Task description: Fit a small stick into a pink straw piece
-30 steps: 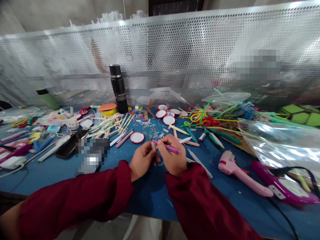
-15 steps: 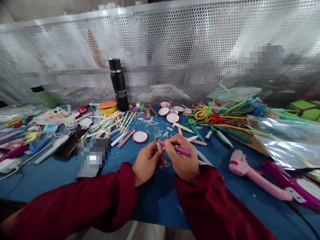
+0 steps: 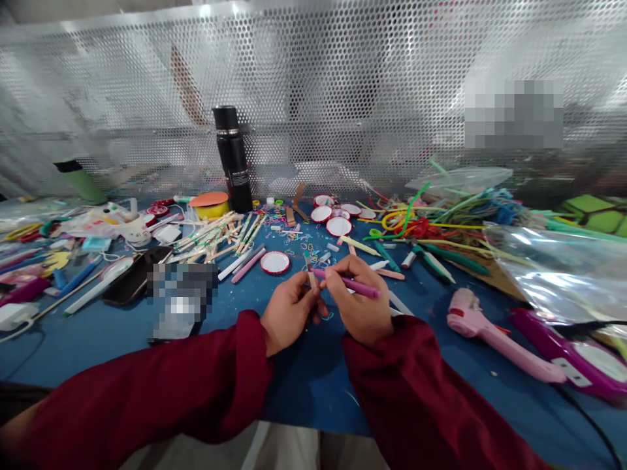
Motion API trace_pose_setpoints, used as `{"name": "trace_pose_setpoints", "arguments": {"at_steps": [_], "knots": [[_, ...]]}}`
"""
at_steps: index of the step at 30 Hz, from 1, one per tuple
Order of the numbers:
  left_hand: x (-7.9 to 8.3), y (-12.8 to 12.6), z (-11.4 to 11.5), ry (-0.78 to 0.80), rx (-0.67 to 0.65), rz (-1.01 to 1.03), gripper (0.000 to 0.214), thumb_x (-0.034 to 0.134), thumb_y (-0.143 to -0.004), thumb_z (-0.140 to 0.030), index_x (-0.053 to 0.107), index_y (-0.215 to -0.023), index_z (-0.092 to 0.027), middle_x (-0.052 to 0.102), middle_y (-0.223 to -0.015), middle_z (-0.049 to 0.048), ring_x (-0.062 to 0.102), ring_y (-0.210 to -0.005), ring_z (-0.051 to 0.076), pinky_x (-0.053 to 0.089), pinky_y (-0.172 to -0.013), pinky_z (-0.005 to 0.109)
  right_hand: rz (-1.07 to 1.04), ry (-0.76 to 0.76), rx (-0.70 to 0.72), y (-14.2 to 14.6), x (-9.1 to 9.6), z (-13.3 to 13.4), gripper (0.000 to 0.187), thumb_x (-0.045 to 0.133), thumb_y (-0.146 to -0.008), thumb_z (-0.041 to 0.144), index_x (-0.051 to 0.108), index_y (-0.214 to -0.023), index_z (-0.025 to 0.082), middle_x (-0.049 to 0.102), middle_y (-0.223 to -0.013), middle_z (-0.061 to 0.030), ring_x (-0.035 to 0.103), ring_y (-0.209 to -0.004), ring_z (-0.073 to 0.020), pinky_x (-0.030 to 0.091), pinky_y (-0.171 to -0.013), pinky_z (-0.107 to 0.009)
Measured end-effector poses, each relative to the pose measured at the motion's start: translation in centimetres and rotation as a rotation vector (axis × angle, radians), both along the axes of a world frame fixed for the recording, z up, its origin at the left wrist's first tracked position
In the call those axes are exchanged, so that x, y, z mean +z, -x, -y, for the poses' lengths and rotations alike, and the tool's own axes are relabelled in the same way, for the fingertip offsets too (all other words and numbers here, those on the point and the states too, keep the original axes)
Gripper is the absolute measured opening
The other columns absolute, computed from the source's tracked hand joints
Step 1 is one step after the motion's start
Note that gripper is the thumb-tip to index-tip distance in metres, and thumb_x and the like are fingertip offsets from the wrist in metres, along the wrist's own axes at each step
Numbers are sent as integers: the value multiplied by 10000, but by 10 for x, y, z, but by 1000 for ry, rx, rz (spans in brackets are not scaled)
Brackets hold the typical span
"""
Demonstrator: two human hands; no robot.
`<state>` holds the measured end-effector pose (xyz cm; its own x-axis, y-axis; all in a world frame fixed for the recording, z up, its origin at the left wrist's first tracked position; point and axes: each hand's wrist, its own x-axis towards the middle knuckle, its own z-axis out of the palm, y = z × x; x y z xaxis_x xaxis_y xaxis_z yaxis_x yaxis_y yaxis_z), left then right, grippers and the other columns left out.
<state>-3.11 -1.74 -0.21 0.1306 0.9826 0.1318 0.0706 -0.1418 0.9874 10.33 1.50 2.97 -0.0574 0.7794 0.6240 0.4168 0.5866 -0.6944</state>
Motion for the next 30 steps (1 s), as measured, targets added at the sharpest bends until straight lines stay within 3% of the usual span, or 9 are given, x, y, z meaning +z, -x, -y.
{"name": "trace_pose_setpoints", "arguments": {"at_steps": [14,30], "knots": [[0,1,0,17,-16,41,195,471,-923,-395,519,-934,-206,644,-670,1,558,-496,102,411,-477,199,-42,13,-42,2,2,2,159,582,-823,272,578,-669,229,655,-608,28,568,-537,-124,449,-574,-268],[1,1,1,20,-14,74,226,501,-909,-410,546,-979,-200,648,-673,3,558,-502,109,427,-485,208,-36,22,8,2,3,4,155,569,-814,255,565,-662,231,644,-613,30,571,-580,-131,451,-612,-274]]}}
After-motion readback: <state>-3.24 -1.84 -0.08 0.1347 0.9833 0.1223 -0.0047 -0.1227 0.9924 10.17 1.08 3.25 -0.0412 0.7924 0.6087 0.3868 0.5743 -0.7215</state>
